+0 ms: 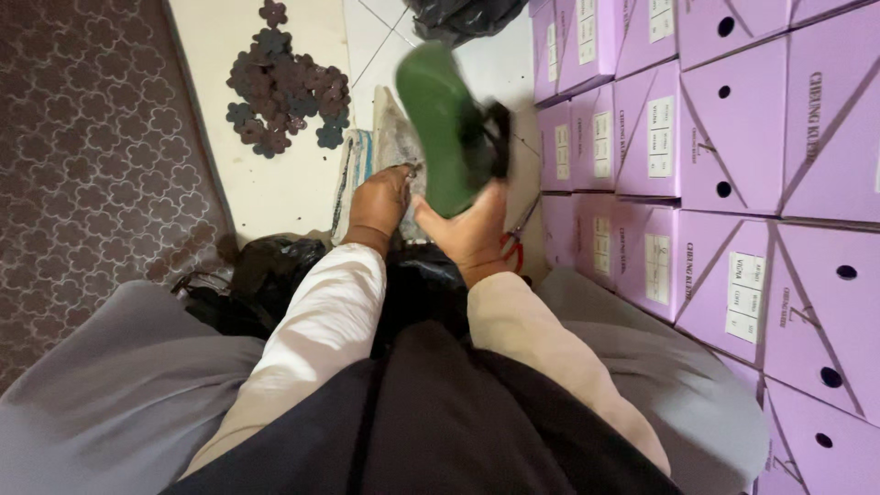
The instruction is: The person picks up small flower-shaped decorations and places them onto a fabric surface. They then use a green handheld tool to press the decorations onto the fabric repeatedly.
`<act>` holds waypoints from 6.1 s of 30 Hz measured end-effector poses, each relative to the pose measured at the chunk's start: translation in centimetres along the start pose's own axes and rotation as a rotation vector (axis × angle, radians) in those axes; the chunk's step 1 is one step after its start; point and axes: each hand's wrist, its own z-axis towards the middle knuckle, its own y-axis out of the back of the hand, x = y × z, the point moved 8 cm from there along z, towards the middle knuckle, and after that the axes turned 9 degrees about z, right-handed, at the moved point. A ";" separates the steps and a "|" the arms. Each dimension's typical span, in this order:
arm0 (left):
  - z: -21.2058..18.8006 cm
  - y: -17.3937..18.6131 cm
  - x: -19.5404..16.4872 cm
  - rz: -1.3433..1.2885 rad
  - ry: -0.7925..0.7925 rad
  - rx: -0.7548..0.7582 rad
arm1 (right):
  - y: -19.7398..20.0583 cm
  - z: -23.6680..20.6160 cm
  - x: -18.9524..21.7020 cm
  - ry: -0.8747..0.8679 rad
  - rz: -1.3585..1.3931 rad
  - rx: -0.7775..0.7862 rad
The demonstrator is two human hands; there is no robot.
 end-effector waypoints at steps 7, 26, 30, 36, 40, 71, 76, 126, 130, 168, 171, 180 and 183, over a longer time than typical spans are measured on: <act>0.5 -1.4 1.2 0.111 0.142 0.163 | -0.4 -0.8 -0.4 -0.150 -0.218 0.106; 0.6 -0.8 1.0 0.062 0.128 0.114 | 0.3 -0.4 1.2 0.032 -0.288 0.003; 0.8 -0.6 0.8 0.106 0.123 0.120 | -0.7 0.0 -1.5 -0.292 -0.195 0.163; 0.8 1.0 -1.1 0.027 0.016 0.019 | 1.1 0.5 2.8 0.131 -0.036 -0.068; 0.4 0.0 -0.1 0.045 0.078 0.078 | 0.2 -0.3 2.5 0.020 -0.009 0.056; 0.6 -0.2 0.1 0.064 0.088 0.076 | 3.8 -0.8 -9.4 -0.621 -0.182 -0.044; 0.2 0.0 -0.3 0.050 0.014 0.021 | 4.9 -2.0 -15.7 -0.753 -0.206 -0.107; 0.5 0.2 1.0 -0.116 0.359 -0.119 | -3.5 3.2 -2.9 0.102 0.073 0.188; 1.5 1.0 2.4 -0.565 0.468 -0.262 | -3.2 3.8 -3.6 0.024 0.186 0.152; 3.4 4.4 0.5 -0.425 0.429 -0.091 | -2.4 3.6 0.3 0.028 -0.236 0.014; 3.3 4.1 0.4 -0.426 0.453 -0.075 | -2.4 3.5 -0.6 -0.107 -0.244 -0.018; 2.8 4.0 0.4 -0.402 0.466 -0.086 | -7.0 0.7 -7.9 -0.990 0.697 0.146; 2.7 3.9 0.6 -0.388 0.437 -0.113 | -5.8 2.9 -5.4 -0.475 0.299 0.150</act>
